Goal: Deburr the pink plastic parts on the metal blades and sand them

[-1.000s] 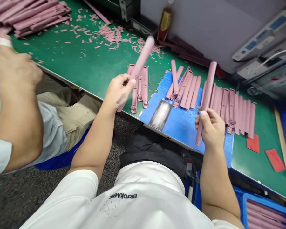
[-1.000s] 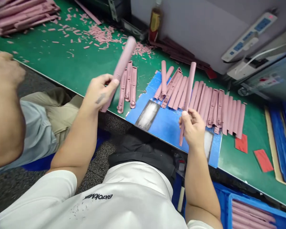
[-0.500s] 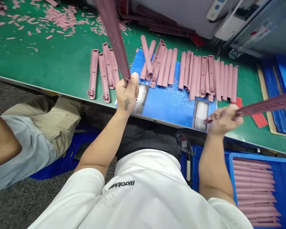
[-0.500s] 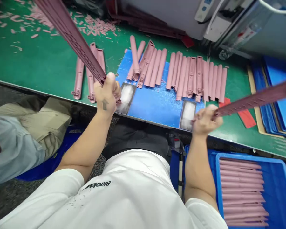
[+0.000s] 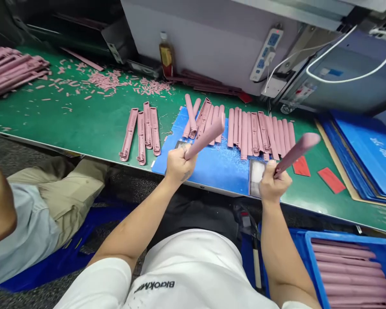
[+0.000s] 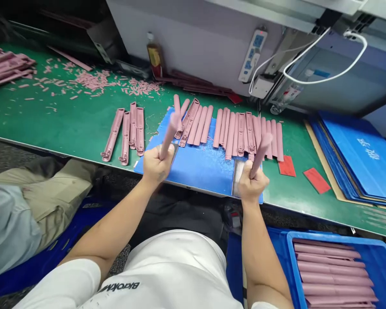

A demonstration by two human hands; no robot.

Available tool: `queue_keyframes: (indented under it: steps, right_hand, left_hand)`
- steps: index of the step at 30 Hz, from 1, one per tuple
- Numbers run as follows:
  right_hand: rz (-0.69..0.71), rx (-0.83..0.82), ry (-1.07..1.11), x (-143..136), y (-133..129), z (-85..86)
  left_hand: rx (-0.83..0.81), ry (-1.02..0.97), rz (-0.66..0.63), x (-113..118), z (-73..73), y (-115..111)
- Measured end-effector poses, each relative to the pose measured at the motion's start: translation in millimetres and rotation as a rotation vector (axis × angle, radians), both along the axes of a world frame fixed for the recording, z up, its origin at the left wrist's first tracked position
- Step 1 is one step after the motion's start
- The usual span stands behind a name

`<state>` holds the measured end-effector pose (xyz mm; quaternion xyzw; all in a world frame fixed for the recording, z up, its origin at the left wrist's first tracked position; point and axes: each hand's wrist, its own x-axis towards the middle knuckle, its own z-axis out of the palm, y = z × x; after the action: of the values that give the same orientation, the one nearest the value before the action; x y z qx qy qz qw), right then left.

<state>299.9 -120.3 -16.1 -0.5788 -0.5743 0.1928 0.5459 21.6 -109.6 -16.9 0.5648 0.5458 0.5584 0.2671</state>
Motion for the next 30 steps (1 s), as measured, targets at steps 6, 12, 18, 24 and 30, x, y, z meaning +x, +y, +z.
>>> queue_keyframes:
  steps: [6,12,18,24,30]
  right_hand:
    - [-0.098,0.161,-0.096,-5.0,5.1,-9.3]
    - [0.009,0.134,0.090,-11.7,6.9,-6.8]
    - [-0.158,0.212,0.394,20.9,14.8,-3.4]
    - [-0.134,0.245,0.380,26.8,6.0,-6.6]
    - [-0.101,0.268,0.426,18.6,-1.3,-1.7]
  left_hand:
    - [-0.003,-0.066,-0.081,-2.1,-1.6,-0.8]
    - [0.023,-0.141,-0.122,0.9,-2.6,-0.5]
    - [0.144,-0.400,0.121,-35.7,-19.0,24.7]
    - [0.231,-0.542,0.122,-35.4,-22.3,28.3]
    - [0.158,-0.499,0.123,-32.8,-12.1,15.7]
